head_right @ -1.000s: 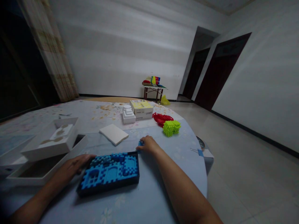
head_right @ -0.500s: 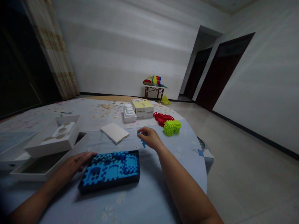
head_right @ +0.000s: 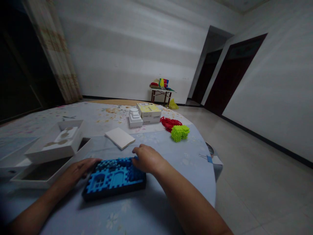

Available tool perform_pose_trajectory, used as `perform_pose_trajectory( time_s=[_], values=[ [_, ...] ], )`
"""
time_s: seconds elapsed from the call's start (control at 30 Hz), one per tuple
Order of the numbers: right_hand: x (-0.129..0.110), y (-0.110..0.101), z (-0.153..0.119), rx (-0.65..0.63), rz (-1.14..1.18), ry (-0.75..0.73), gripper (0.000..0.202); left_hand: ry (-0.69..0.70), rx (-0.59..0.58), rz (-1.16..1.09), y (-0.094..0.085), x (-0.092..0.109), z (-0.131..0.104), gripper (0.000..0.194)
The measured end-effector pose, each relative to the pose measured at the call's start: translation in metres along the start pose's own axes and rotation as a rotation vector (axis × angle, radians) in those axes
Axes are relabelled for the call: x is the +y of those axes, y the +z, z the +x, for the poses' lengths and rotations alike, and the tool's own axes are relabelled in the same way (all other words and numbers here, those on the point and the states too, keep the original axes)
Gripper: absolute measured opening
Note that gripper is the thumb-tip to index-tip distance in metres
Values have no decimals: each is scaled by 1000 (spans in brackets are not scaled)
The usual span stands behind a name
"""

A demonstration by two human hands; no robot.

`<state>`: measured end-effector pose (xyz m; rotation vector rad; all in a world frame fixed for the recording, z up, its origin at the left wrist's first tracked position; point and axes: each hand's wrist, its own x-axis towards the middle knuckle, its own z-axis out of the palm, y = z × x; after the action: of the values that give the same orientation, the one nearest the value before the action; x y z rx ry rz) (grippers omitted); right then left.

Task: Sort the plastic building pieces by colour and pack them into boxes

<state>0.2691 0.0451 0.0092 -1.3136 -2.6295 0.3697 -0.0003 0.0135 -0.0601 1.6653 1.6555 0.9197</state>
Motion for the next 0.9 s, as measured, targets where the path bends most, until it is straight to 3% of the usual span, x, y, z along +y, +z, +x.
perform_pose_trajectory(
  time_s=[0.13,0.23,0.37,0.43,0.53,0.63,0.77,0.9],
  values=[
    [0,-4,-4,-9,198,-101,34,-9,-23,4,0,-4,2,59],
    [3,-7,-3,-2,350,-90,33,-7,-27,7,0,-7,3,57],
    [10,-15,-5,59,313,-97,24,-7,-27,5,0,-9,2,54],
    [12,-20,-8,-65,325,-136,21,1,-23,6,0,-9,2,52],
    [11,-25,-12,-338,347,-191,31,22,-17,13,0,-10,2,52],
    [9,-22,-13,-441,225,-221,37,26,-13,17,0,-11,2,52],
    [12,-15,-9,-445,138,-258,20,1,-14,19,1,-11,2,55],
    [19,-9,-5,-334,122,-205,16,5,6,2,2,-9,2,55]
  ],
)
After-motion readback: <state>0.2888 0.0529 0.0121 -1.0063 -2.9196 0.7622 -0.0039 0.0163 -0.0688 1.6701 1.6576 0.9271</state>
